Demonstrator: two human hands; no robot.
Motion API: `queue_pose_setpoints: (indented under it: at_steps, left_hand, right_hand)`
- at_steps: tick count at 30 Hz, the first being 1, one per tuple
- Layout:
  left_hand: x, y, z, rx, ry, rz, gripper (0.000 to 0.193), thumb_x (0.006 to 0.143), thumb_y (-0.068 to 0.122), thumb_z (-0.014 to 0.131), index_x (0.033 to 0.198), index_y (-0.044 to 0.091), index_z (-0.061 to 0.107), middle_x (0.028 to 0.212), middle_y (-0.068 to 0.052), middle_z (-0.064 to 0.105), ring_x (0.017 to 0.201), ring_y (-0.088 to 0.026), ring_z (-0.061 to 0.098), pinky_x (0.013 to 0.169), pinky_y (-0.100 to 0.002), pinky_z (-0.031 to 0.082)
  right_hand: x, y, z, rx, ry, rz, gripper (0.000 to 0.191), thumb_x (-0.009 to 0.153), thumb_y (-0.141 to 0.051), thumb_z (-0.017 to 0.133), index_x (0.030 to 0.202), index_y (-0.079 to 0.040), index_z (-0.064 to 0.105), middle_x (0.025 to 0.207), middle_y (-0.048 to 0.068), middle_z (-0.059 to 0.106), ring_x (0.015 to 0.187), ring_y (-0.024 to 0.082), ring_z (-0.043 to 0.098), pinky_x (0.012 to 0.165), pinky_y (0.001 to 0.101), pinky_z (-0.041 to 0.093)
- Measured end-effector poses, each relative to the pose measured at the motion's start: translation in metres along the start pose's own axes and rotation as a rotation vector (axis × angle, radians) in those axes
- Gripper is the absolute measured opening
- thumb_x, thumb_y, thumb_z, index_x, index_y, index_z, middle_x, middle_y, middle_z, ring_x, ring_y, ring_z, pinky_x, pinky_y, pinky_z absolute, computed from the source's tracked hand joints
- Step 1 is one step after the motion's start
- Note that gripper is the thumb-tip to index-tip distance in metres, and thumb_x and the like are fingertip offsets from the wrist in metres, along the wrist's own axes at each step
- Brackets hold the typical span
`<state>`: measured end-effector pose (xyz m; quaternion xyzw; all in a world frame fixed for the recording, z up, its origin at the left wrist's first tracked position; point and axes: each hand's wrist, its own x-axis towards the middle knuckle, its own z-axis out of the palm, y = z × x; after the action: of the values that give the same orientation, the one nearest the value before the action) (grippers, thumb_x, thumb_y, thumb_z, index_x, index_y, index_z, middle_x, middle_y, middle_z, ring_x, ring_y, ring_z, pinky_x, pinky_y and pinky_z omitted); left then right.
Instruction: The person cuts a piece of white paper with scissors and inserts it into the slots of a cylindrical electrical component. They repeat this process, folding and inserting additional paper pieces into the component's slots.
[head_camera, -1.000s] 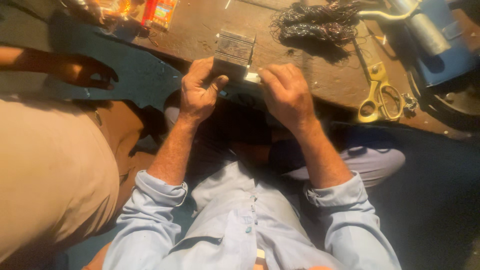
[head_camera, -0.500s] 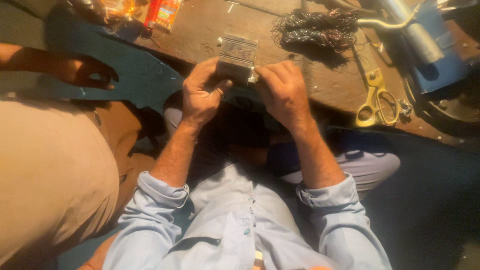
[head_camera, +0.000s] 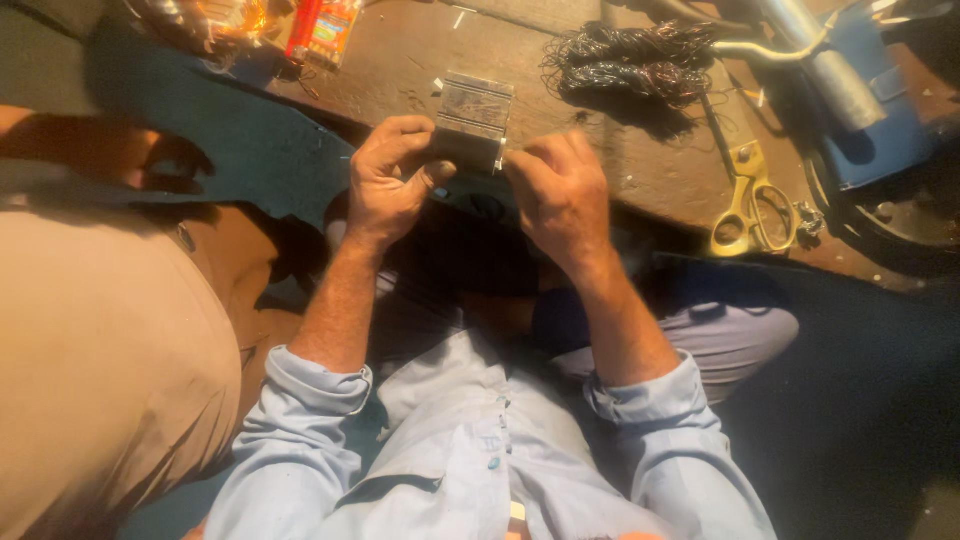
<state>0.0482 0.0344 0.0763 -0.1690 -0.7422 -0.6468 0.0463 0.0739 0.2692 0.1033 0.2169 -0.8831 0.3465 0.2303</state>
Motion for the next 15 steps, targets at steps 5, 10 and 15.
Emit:
queue_pose_setpoints:
  at_steps: [5, 10, 15]
  left_hand:
    - [-0.002, -0.014, -0.01, -0.112, -0.053, -0.054, 0.028, 0.099, 0.016, 0.078, 0.12, -0.002, 0.071, 0.122, -0.011, 0.068, 0.115, -0.019, 0.065, 0.102, -0.031, 0.053]
    - [-0.008, -0.009, 0.001, 0.062, 0.084, -0.005, 0.027, 0.104, 0.021, 0.073, 0.118, -0.003, 0.072, 0.121, -0.015, 0.071, 0.112, -0.022, 0.068, 0.1, -0.032, 0.055]
    - [-0.026, 0.018, 0.026, 0.236, 0.238, 0.051, 0.031, 0.109, 0.025, 0.064, 0.12, -0.002, 0.071, 0.118, -0.016, 0.072, 0.109, -0.025, 0.07, 0.098, -0.033, 0.054]
  right_hand:
    - [-0.017, -0.021, 0.005, 0.195, 0.035, 0.26, 0.026, 0.092, -0.003, 0.074, 0.118, -0.005, 0.071, 0.107, 0.013, 0.068, 0.091, 0.031, 0.071, 0.078, 0.0378, 0.057]
    - [-0.02, -0.031, 0.023, 0.225, 0.062, 0.335, 0.029, 0.093, -0.002, 0.07, 0.122, -0.003, 0.069, 0.105, 0.015, 0.067, 0.09, 0.033, 0.07, 0.077, 0.0386, 0.056]
    - [-0.021, -0.026, 0.014, 0.301, 0.015, 0.313, 0.022, 0.098, -0.005, 0.066, 0.118, -0.001, 0.071, 0.1, 0.016, 0.069, 0.088, 0.032, 0.069, 0.076, 0.0377, 0.055]
